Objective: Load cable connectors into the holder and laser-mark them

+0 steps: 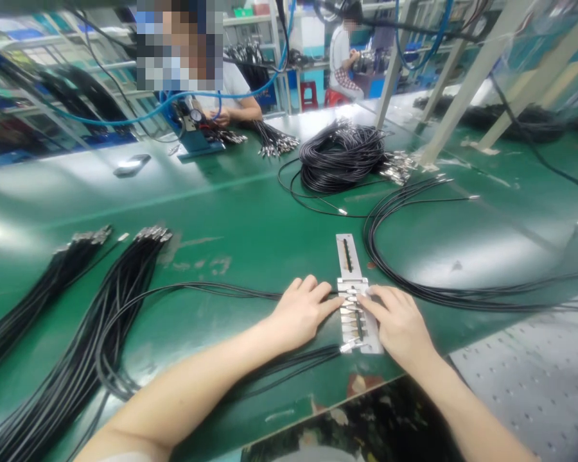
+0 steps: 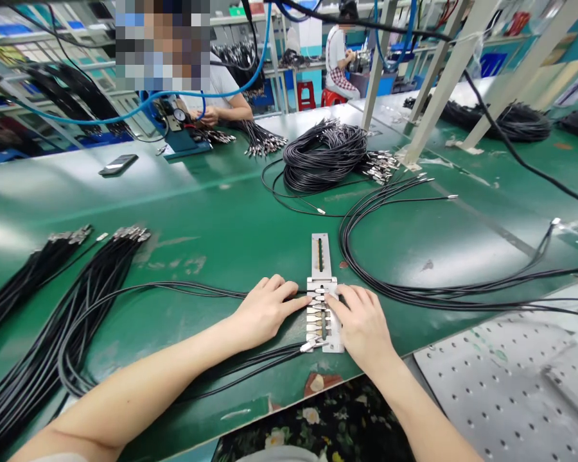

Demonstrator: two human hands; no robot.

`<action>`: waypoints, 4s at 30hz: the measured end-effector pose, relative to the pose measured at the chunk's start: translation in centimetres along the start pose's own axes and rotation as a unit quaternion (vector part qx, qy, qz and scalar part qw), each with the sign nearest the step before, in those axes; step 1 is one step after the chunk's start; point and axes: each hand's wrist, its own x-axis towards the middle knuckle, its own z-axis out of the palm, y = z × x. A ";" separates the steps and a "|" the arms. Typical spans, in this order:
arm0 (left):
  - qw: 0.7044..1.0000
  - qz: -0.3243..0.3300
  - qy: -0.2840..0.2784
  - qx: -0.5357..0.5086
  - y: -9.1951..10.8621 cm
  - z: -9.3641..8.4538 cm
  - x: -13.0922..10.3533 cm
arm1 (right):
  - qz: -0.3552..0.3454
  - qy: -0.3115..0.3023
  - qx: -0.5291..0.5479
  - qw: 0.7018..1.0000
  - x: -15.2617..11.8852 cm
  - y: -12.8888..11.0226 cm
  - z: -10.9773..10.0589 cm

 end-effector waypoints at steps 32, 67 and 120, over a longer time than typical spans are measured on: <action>0.999 -0.017 -0.011 -0.034 0.8 0.8 -0.1 | -0.034 0.013 -0.003 0.999 -0.4 -0.5 -0.4; 0.973 -0.135 0.018 -0.188 0.6 -1.0 -1.9 | 0.056 0.046 0.146 0.987 -1.8 0.0 -1.3; 0.994 -0.096 -0.044 0.013 3.0 -0.8 -2.6 | 0.051 0.082 0.124 0.988 -2.6 -0.3 -0.9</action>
